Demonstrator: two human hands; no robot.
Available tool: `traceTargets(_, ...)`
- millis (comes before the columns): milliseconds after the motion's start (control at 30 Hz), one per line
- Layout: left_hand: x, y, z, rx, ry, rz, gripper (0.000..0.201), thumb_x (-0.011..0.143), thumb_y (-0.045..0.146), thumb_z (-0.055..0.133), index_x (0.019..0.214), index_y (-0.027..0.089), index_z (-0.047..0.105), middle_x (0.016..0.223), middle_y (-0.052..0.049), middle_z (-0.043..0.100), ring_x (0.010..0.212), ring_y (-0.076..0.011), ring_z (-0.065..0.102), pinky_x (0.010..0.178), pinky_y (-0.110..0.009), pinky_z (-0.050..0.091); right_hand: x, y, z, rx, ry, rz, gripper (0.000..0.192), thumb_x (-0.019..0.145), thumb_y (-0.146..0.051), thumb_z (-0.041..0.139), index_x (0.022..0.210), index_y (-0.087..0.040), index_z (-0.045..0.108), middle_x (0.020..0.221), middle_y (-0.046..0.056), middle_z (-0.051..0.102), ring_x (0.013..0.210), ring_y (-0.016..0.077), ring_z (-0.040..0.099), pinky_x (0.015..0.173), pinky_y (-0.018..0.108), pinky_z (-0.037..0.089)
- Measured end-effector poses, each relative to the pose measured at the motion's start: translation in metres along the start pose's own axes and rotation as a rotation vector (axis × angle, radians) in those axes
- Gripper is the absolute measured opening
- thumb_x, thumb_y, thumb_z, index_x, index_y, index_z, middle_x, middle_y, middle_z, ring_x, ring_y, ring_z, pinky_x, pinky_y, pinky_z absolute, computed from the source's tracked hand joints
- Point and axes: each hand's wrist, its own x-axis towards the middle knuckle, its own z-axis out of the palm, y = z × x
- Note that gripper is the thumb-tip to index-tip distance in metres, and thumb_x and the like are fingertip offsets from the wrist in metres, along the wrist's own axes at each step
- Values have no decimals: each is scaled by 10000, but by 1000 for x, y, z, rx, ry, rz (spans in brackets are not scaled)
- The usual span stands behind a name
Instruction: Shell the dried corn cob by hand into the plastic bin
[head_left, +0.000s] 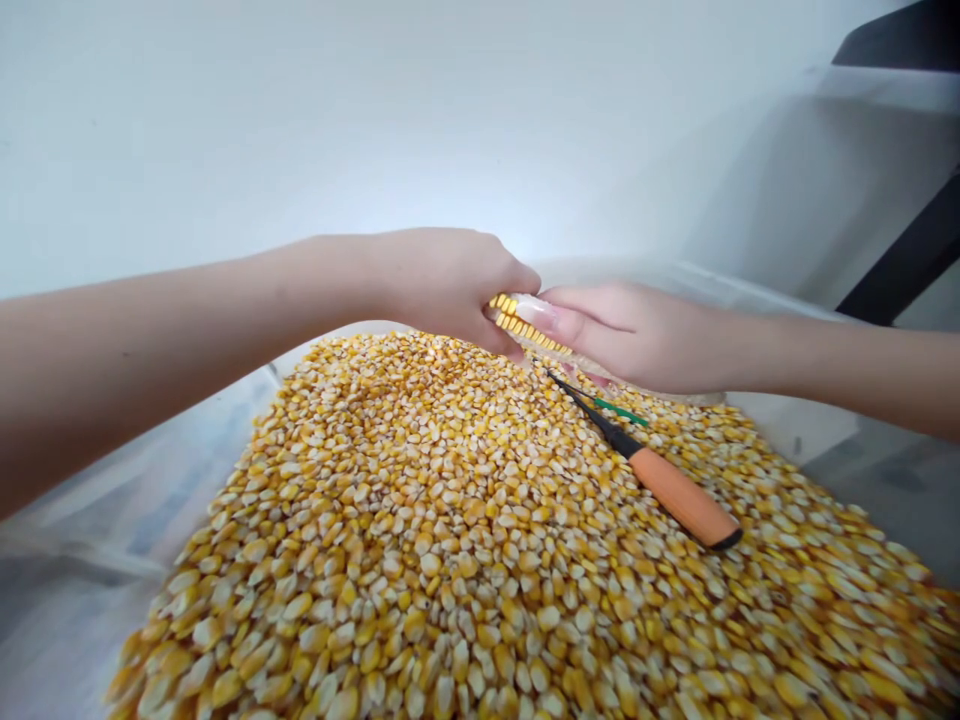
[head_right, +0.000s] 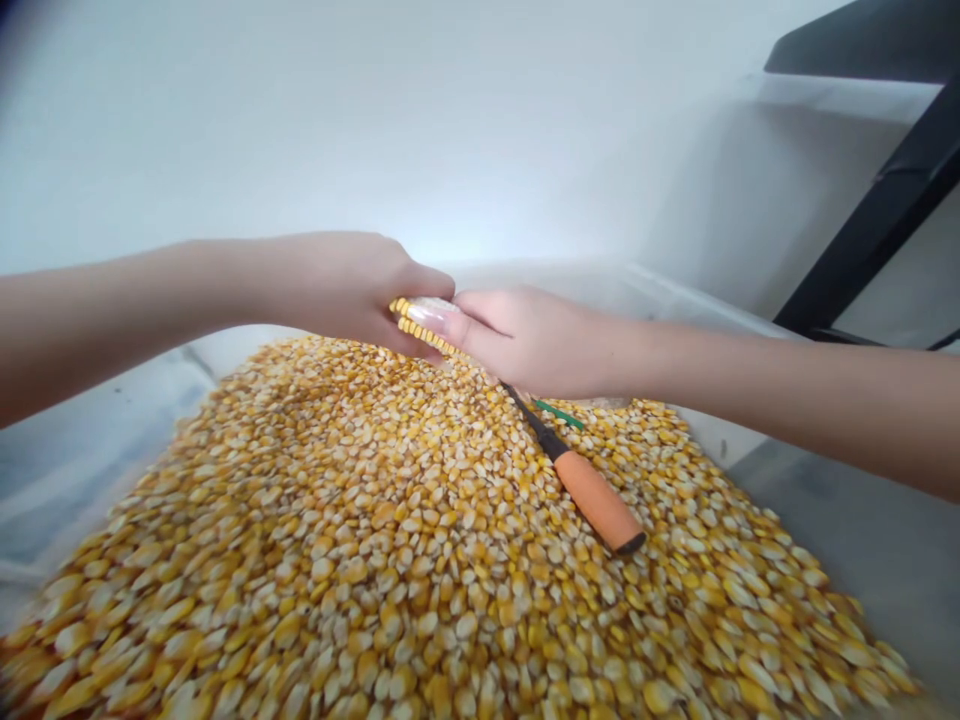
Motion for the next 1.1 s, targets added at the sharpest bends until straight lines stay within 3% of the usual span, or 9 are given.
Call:
traceTargets(133,0,0,2,-8,0,-9,504,614,638,440,923,260,563,615,2,536,619,-149,503,538,-242,270,-2,-1,1,-66,9,-27,392,862,-463,216,801,-194,495,528,-23,426,509,109,434,552,250,341)
traceTargets(233,1,-2,4,-27,-2,-6,501,610,631,448,938,271,565,598,4,528,620,-152,503,545,-244,273,-1,2,-1,-64,13,7,426,855,-486,205,754,-191,496,538,-12,460,534,120,451,570,261,347)
traceTargets(367,1,-2,3,-25,25,25,501,609,591,476,1004,293,550,607,5,538,614,-154,495,559,-247,276,4,8,-5,8,92,28,430,856,-476,215,786,-179,518,763,33,560,754,157,502,689,286,370)
traceTargets(433,-2,2,-2,-9,45,45,475,624,562,478,991,273,561,618,-1,544,586,-142,478,547,-243,273,5,8,-5,93,45,0,416,838,-494,265,825,-177,535,853,37,566,825,166,499,718,281,374)
traceTargets(600,-7,8,-9,-32,30,28,436,666,489,448,1001,239,573,622,0,547,550,-117,459,536,-231,286,2,2,3,95,32,80,405,710,-547,485,904,-194,530,785,16,576,694,153,513,555,246,368)
traceTargets(767,-3,4,-5,10,-52,-94,455,620,537,468,903,215,619,555,7,528,588,-137,492,576,-233,310,1,2,7,125,10,103,357,743,-521,458,844,-185,525,691,13,548,631,140,503,523,249,358)
traceTargets(933,-6,6,-8,26,9,18,456,672,557,401,794,167,605,511,-5,496,447,-90,375,471,-224,245,2,4,6,340,-117,173,366,737,-522,464,865,-179,476,633,10,530,556,130,510,478,249,386)
traceTargets(1100,-6,5,-6,78,17,11,487,632,621,404,760,200,612,491,-3,485,424,-92,339,470,-244,227,0,3,10,443,-112,166,383,701,-483,536,929,-184,463,707,11,511,574,113,484,461,227,382)
